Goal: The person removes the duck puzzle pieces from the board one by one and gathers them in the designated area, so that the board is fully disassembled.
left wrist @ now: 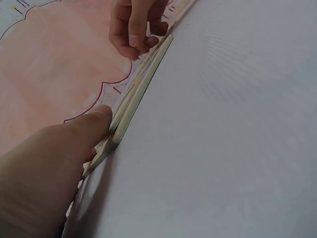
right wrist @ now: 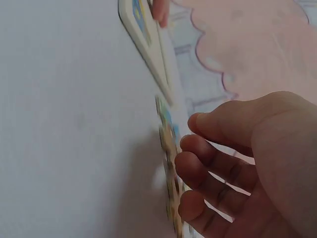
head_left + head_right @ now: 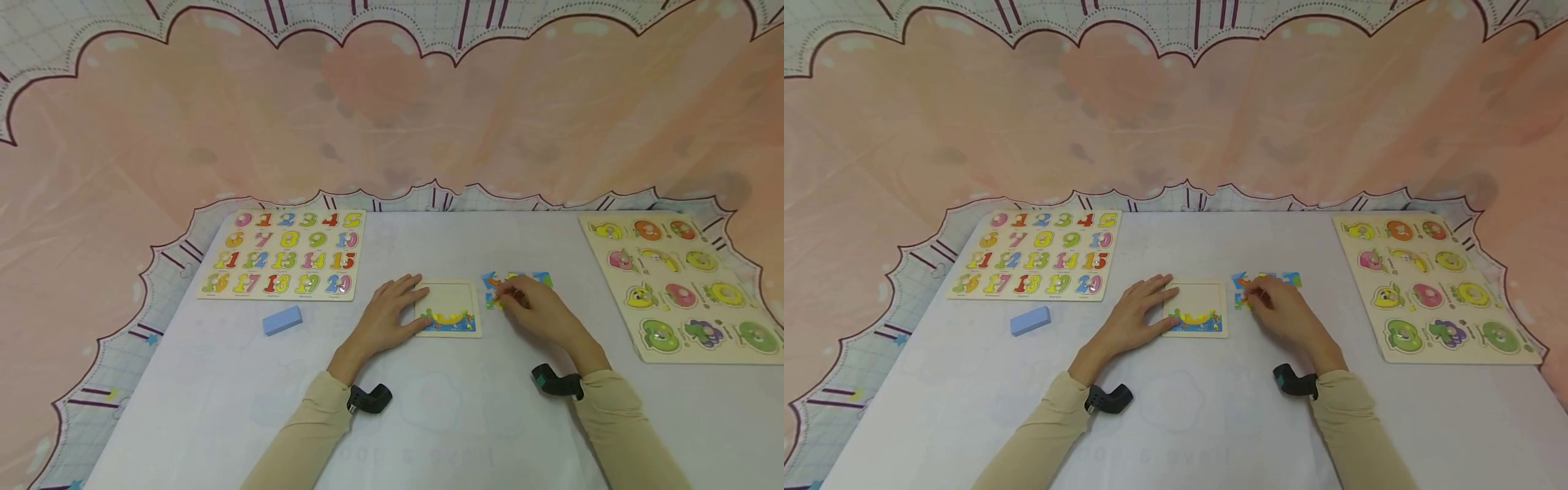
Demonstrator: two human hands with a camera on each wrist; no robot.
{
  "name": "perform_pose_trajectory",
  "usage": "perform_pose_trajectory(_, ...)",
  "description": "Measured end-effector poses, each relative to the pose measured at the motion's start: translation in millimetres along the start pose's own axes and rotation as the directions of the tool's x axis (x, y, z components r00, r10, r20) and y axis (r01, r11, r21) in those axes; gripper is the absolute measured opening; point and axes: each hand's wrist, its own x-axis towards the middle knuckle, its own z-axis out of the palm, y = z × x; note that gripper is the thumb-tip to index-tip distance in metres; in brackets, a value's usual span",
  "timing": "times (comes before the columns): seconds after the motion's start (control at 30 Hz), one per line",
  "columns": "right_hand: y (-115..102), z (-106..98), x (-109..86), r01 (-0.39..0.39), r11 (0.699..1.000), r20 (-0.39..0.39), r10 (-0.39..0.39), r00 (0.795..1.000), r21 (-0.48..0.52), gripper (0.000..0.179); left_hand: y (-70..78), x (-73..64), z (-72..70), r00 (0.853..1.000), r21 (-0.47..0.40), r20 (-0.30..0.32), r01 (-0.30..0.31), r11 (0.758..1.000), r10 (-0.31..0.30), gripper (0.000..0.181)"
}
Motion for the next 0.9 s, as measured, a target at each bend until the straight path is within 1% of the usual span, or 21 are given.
perform_pose_trajectory(0.13,-16,11,-0.9,0.067,0.998,0.030,-0.067,0.997,0.010,0.014,1.4,-1.6,1.3,1.000,0.000,0.016,-0.005,1.000,0.005,0.066)
perform_pose_trajectory(0.23,-28,18,-1.0,0.113,0.993,0.053,-0.113,0.992,0.020,0.016,1.7,-2.2,2.1,0.999,0.023,0.045,-0.005,1.000,0.004,0.076)
perform_pose_trajectory(0.33,-39,26,0.2,0.142,0.989,0.092,-0.145,0.985,0.040,0.018,1.6,-2.5,2.5,0.998,0.052,0.067,-0.010,0.999,0.006,0.083)
perform_pose_trajectory(0.4,-47,32,1.5,0.154,0.987,0.123,-0.159,0.980,0.049,0.021,1.9,-2.3,2.2,0.998,0.060,0.069,-0.016,0.998,0.012,0.084)
perform_pose_trajectory(0.5,-56,39,2.7,0.165,0.985,0.169,-0.170,0.971,0.043,0.025,2.5,-1.8,0.9,0.998,0.059,0.066,-0.020,0.998,0.016,0.082)
perform_pose_trajectory(0.6,-62,44,2.5,0.159,0.987,0.194,-0.161,0.968,0.028,0.028,2.6,-0.8,-1.0,0.998,0.057,0.065,-0.016,0.998,0.012,0.081)
perform_pose_trajectory(0.77,-66,47,3.2,0.162,0.987,0.183,-0.161,0.970,0.013,0.030,1.1,1.1,-4.1,0.998,0.066,0.062,-0.007,0.998,0.003,0.080)
perform_pose_trajectory(0.9,-68,50,4.3,0.173,0.985,0.170,-0.169,0.971,-0.010,0.034,0.0,2.7,-4.9,0.998,0.064,0.055,-0.016,0.998,0.012,0.080)
